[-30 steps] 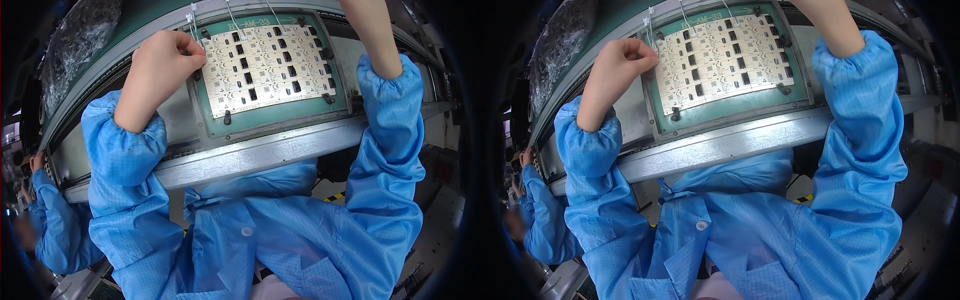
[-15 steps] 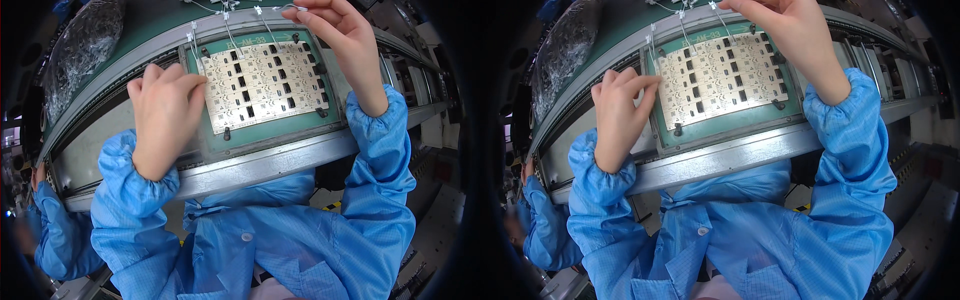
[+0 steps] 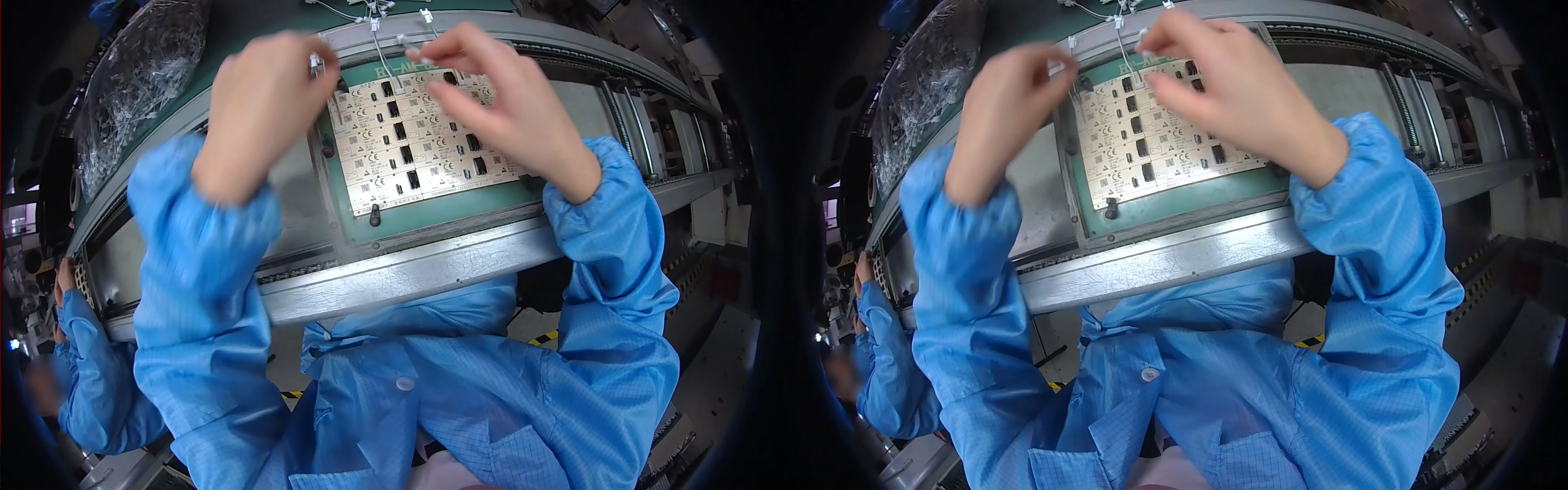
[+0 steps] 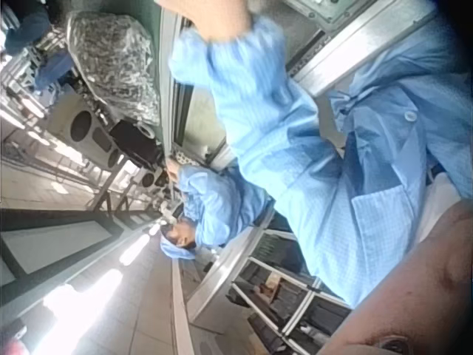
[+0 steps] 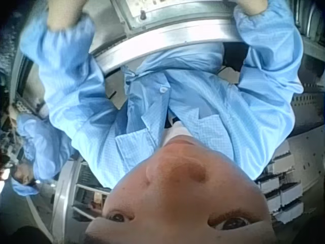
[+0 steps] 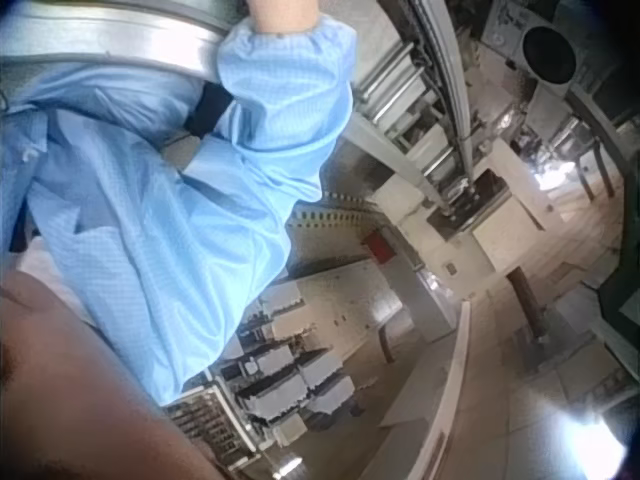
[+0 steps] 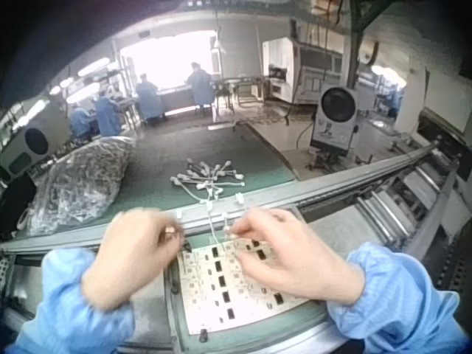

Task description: Manual assembly of small components onto a printed circuit board on a production line conveyor.

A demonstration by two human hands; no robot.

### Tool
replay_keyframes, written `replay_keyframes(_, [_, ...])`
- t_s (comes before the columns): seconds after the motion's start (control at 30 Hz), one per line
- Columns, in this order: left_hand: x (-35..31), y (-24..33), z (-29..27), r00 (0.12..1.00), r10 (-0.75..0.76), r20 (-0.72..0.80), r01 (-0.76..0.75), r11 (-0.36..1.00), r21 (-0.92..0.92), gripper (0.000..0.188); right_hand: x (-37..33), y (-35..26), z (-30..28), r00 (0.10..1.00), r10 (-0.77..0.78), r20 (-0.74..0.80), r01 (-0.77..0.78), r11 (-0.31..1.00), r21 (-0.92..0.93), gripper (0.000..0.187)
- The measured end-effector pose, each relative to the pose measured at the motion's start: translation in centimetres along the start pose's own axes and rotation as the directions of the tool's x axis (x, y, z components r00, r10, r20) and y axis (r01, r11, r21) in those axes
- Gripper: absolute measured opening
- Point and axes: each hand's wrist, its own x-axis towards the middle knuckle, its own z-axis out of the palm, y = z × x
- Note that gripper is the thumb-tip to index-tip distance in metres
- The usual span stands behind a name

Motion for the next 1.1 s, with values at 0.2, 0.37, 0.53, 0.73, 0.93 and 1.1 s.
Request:
replay_keyframes(0.2, [8.0, -2.9, 4.9, 0.987, 0.038, -0.157, -0.026, 0.997, 0.073, 0.015, -0.2, -1.5, 2.3, 0.997, -0.051, 0.051, 0.062, 0.973, -0.224, 0.026])
replay_keyframes(0.37, [8.5, -3.1, 5.2, 0.933, 0.352, -0.071, -0.316, 0.9, 0.302, 0.014, -0.6, -0.7, 2.3, 0.984, -0.177, 0.006, 0.17, 0.936, -0.308, 0.01])
replay_keyframes(0.53, [9.1, -3.8, 4.4, 0.904, 0.413, -0.108, -0.382, 0.896, 0.228, 0.013, -0.6, -0.3, 2.5, 0.992, -0.125, -0.016, 0.114, 0.944, -0.311, 0.008])
replay_keyframes(0.73, [7.5, -3.8, 0.8, 0.97, 0.118, -0.215, -0.187, 0.922, -0.34, 0.024, -0.4, 0.1, 2.9, 0.999, 0.028, 0.03, -0.019, 0.962, -0.274, 0.008])
replay_keyframes(0.93, [3.3, -1.7, -3.4, 0.997, -0.009, 0.076, 0.046, 0.863, -0.503, 0.019, -0.7, 0.7, 2.1, 0.995, 0.077, 0.057, -0.056, 0.95, -0.308, 0.01])
replay_keyframes(1.1, [-4.6, -1.6, -1.3, 0.971, 0.15, -0.187, -0.192, 0.954, -0.23, 0.007, -1.0, 0.2, 1.4, 0.996, -0.066, 0.066, 0.086, 0.92, -0.381, 0.011])
